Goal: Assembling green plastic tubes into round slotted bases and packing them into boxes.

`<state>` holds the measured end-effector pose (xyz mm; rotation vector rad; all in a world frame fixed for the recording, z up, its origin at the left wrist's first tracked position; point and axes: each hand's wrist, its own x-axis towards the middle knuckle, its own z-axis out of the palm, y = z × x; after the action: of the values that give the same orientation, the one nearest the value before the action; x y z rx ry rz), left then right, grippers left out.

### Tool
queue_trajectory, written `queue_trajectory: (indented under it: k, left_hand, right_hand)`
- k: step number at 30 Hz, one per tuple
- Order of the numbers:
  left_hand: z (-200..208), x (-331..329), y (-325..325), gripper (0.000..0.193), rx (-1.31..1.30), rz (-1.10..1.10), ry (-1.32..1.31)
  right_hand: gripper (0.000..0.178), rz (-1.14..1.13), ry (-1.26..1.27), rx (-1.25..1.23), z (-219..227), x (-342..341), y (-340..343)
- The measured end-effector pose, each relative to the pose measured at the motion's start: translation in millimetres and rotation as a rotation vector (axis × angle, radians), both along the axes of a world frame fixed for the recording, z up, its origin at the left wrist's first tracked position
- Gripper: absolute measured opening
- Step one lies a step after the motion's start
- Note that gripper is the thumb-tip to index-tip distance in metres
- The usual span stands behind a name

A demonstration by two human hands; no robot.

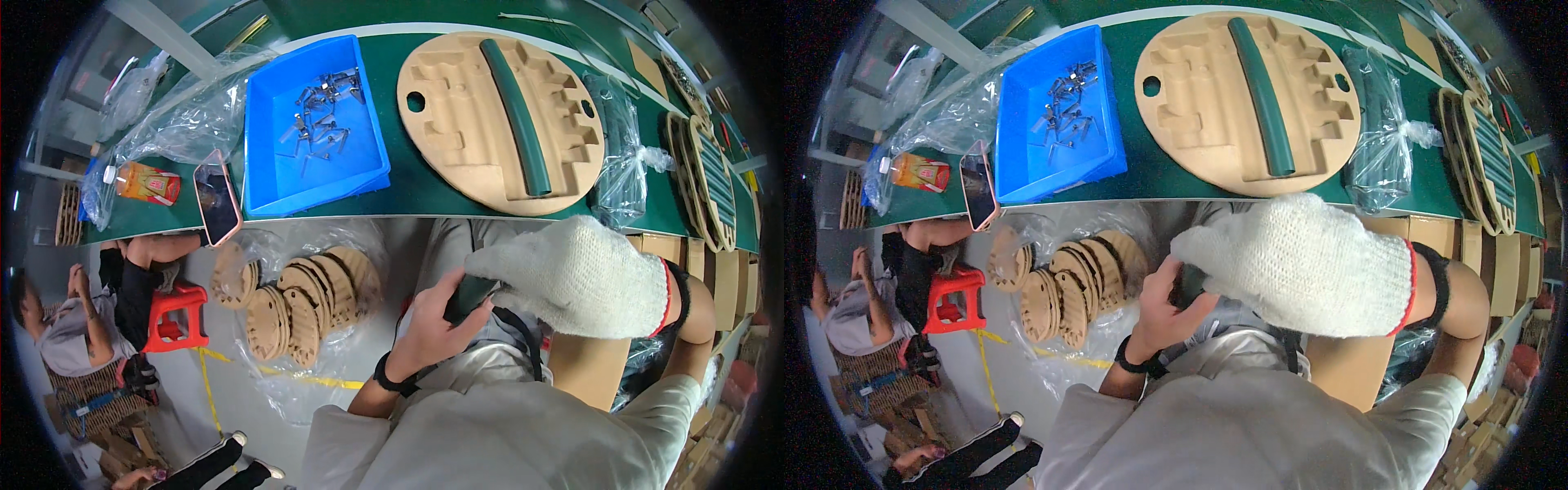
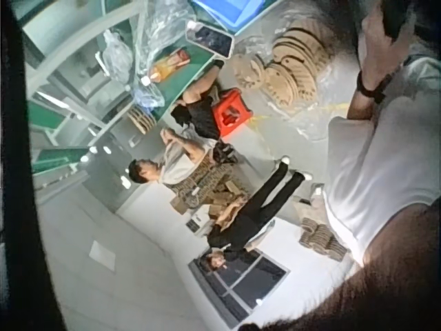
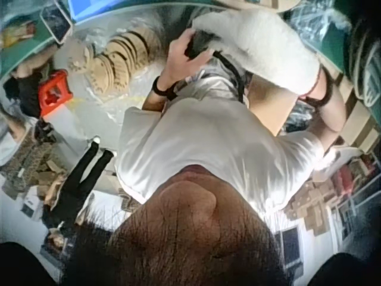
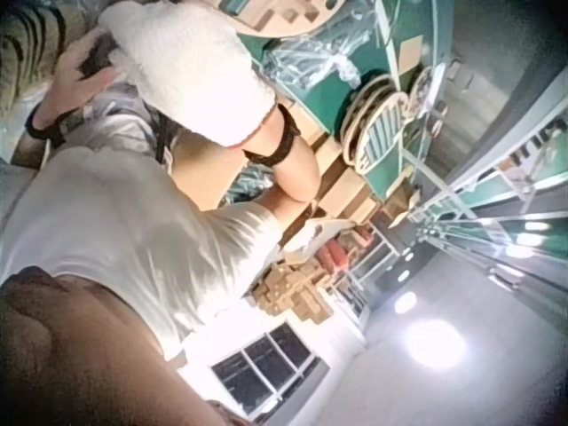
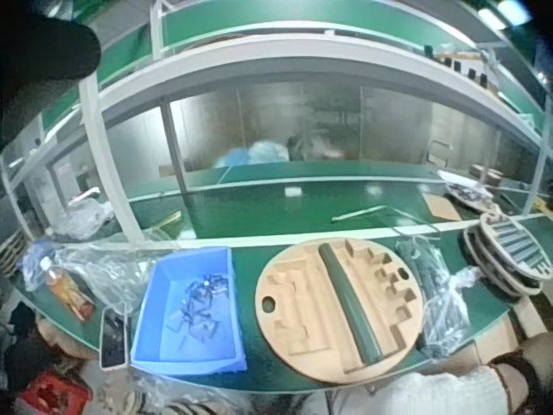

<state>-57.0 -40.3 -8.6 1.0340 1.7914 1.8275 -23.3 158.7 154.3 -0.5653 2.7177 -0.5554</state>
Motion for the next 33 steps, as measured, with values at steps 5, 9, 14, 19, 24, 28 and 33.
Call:
queue_trajectory:
  k: [5,9,14,19,24,28,33]
  left_hand:
    - [3.8,3.1,9.2,0.032,0.024,0.057,0.025]
    - [0.6,3.7,11.2,0.02,0.036,0.01,0.221]
    - [-3.1,8.9,4.0,0.019,0.089,0.01,0.322]
    - [-3.2,16.0,2.8,0.022,0.037,-0.086,0.403]
    - [-1.1,16.3,2.5,0.023,-0.021,-0.112,0.422]
    - [-2.1,15.2,4.9,0.019,-0.053,-0.229,0.136]
    - [-2.5,17.3,8.4,0.02,-0.055,-0.445,-0.168]
  right_hand:
    - [0.046,0.043,0.218,-0.158,-10.9,4.3,10.4]
    - [0.044,0.124,0.214,-0.085,-8.6,4.7,16.5]
    - [0.042,0.08,0.028,-0.36,-28.8,-3.5,18.7]
    - [0.036,0.004,-0.311,-0.591,-22.1,-4.7,31.1]
    - [0.035,0.01,-0.293,-0.501,-18.4,-3.7,28.3]
    - [0.044,0.1,-0.402,-0.225,-29.6,7.6,24.9]
    - [0.057,0.108,-0.557,-0.507,-44.0,17.0,28.9]
